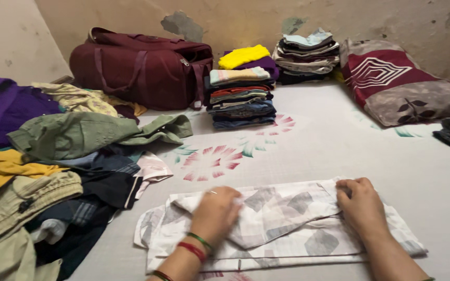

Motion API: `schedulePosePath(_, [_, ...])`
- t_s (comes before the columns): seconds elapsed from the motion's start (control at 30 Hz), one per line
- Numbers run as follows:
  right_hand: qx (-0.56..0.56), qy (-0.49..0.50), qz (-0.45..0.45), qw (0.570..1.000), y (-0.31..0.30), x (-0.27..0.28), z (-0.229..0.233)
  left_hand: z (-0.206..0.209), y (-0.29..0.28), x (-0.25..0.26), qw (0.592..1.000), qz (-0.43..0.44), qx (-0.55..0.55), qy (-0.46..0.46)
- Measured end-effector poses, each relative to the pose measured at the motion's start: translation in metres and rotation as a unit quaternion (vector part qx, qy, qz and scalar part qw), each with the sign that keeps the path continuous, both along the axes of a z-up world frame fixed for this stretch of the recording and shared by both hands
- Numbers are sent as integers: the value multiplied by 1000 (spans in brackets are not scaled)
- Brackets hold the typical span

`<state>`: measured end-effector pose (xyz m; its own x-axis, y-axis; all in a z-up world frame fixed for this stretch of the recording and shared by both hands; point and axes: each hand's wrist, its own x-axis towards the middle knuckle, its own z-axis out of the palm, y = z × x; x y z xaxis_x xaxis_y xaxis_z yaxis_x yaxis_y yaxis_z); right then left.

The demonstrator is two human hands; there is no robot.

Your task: The person folds a pair of grey jeans, then a white patterned shirt, and finally a pair of light green pants on a bed. Each item is smoothed, folded into a compact rectangle, and placed on a growing stack of folded clothes.

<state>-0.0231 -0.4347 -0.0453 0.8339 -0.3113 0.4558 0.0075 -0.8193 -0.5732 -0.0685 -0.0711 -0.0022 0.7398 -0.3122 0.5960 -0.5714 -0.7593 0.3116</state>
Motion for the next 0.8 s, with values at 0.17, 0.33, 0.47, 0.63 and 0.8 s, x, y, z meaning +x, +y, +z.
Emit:
schedulePosePath(0.17, [-23,-11,1,1000,1,-9,4,-10,-29,-14,994,-67,78,39])
schedulePosePath(0.33, [-54,26,-21,998,-1,-5,3,-30,-16,12,981,-12,121,153])
schedulePosePath(0.47, [-62,33,-32,997,-5,-3,-1,-33,7,33,982,34,116,147])
schedulePosePath(0.63, [-50,45,-25,997,-6,0,-4,-10,53,40,952,215,115,186])
schedulePosePath(0.8, [-68,-79,-17,994,-6,-5,1,-19,40,48,987,84,116,74])
